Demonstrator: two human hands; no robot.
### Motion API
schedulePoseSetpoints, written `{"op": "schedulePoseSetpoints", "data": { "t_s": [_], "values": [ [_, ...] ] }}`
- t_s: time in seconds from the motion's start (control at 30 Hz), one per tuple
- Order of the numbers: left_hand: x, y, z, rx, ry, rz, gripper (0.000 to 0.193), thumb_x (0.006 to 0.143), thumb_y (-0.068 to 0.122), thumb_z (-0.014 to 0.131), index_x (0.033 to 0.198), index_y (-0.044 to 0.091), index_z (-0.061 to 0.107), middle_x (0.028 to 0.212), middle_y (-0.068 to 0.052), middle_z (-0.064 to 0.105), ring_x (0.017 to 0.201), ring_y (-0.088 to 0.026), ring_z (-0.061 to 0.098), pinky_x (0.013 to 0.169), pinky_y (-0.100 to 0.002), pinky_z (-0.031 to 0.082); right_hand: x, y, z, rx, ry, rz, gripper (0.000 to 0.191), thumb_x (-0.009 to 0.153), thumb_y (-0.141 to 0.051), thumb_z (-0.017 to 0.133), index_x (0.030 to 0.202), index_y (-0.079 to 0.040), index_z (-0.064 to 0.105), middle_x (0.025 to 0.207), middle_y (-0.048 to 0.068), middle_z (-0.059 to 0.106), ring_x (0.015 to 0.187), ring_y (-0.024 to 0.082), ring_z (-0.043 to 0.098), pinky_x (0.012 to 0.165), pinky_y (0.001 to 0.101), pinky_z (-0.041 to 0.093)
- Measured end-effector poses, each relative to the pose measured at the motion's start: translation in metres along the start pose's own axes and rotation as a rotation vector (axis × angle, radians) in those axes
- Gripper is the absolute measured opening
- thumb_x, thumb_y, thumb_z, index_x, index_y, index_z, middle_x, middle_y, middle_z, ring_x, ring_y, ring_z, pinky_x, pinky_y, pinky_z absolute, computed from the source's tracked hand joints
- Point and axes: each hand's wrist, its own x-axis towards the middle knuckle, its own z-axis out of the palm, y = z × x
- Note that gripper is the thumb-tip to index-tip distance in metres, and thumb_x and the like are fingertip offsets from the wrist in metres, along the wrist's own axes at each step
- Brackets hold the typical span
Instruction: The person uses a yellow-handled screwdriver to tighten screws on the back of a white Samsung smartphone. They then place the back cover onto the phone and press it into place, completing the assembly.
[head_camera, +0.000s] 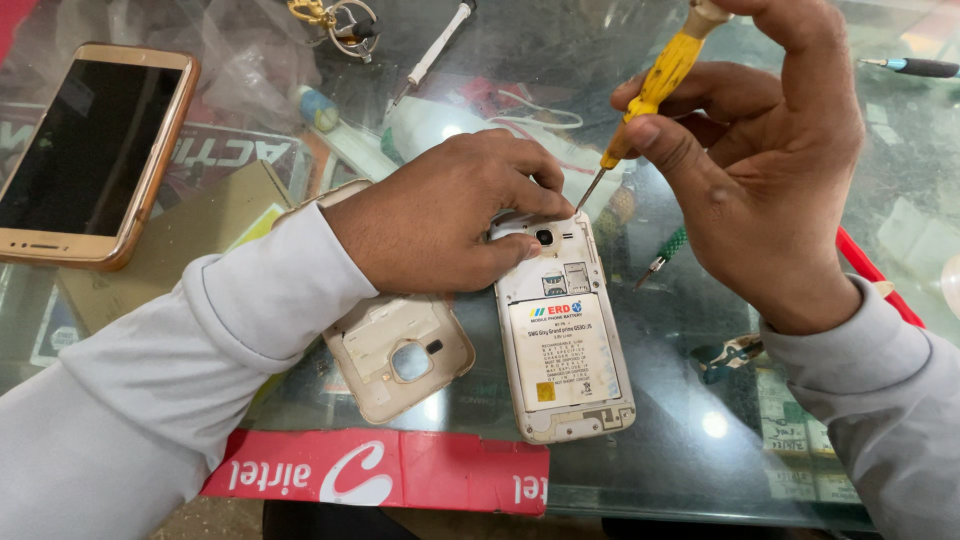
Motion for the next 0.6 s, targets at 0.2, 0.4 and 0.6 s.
{"op": "schedulePoseSetpoints", "data": {
  "t_s": [0.2,0.4,0.6],
  "values": [
    [-0.001,-0.001,0.001,0.004,0.004,-0.002,0.037,0.082,0.013,0.073,0.117,0.004,0.076,0.12,-0.013,0.068,0.117,-0.033,0.061,0.099,-0.044,0.048,0.0,-0.005,0.003,-0.046,-0.004,-0.051,0.062,0.116,0.012,0.071,0.153,-0.01,0.026,0.134,0.013,0.053,0.119,0.023,0.067,0.108,0.0325,0.063],
    [-0.001,-0.002,0.002,-0.002,0.007,0.003,0.036,0.083,0.013,0.072,0.118,0.004,0.076,0.12,-0.015,0.067,0.116,-0.034,0.062,0.099,-0.044,0.049,0.003,-0.012,0.002,0.001,-0.104,-0.084,0.062,0.114,0.014,0.066,0.151,-0.011,0.023,0.132,0.018,0.059,0.121,0.025,0.066,0.109,0.033,0.061],
    [-0.001,-0.001,0.001,0.006,0.001,-0.002,0.036,0.082,0.013,0.072,0.117,0.005,0.076,0.119,-0.014,0.068,0.115,-0.033,0.062,0.099,-0.044,0.049,0.014,-0.016,0.002,-0.063,-0.083,-0.109,0.074,0.102,0.01,0.077,0.147,-0.014,0.025,0.117,0.019,0.062,0.106,0.022,0.071,0.094,0.0313,0.065]
  ]
}}
